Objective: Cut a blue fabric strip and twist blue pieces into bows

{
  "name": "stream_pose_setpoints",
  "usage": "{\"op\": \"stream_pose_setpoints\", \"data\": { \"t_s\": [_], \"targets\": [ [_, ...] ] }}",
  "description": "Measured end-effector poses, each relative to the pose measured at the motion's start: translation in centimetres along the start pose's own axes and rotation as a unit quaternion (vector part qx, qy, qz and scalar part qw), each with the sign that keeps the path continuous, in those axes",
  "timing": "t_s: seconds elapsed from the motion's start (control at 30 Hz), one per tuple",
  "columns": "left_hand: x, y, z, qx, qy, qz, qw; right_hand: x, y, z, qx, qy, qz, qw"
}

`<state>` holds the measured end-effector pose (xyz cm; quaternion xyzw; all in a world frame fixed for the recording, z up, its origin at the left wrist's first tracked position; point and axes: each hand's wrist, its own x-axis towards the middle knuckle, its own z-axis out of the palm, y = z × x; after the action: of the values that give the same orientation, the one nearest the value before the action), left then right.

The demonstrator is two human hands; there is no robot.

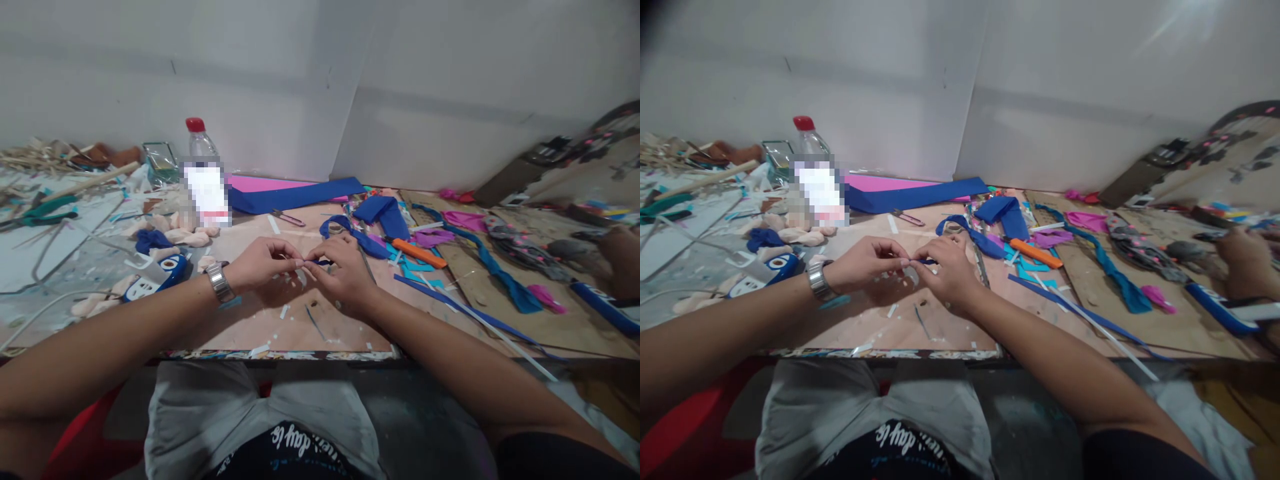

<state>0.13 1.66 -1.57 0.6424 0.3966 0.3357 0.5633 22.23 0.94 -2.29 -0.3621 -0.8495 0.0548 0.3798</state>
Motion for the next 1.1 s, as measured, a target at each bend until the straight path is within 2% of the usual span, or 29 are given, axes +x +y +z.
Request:
{"op": "stream_pose_setpoints", "data": {
  "t_s": [0.1, 0.23, 0.37, 0.6, 0.9, 1.1],
  "targets": [
    [-0.04, -0.19, -0.01, 0.067, 0.018, 0.066, 0.995, 0.00, 0.01, 0.01, 0.001, -0.002, 0.007, 1.000],
    [-0.23, -0.32, 0.01, 0.189, 0.059, 0.173, 0.965, 0.04, 0.08, 0.03, 0.014, -0.002, 0.004, 1.000],
    [-0.48, -0.24, 0.10, 0.225, 0.070, 0.232, 0.944, 0.12, -0.04, -0.04, 0.030, 0.000, -0.001, 1.000],
    [-0.43, -0.24, 0.10, 0.226, 0.075, 0.255, 0.937, 0.06, -0.14, -0.10, 0.038, 0.007, -0.010, 0.999],
    [-0.39, -0.40, 0.34, 0.188, 0.099, 0.196, 0.957, 0.08, 0.10, -0.04, 0.036, -0.005, -0.036, 0.999],
    [-0.57, -0.47, 0.48, 0.210, 0.109, 0.239, 0.942, 0.03, -0.09, -0.05, 0.034, 0.001, -0.029, 0.999]
  ]
}}
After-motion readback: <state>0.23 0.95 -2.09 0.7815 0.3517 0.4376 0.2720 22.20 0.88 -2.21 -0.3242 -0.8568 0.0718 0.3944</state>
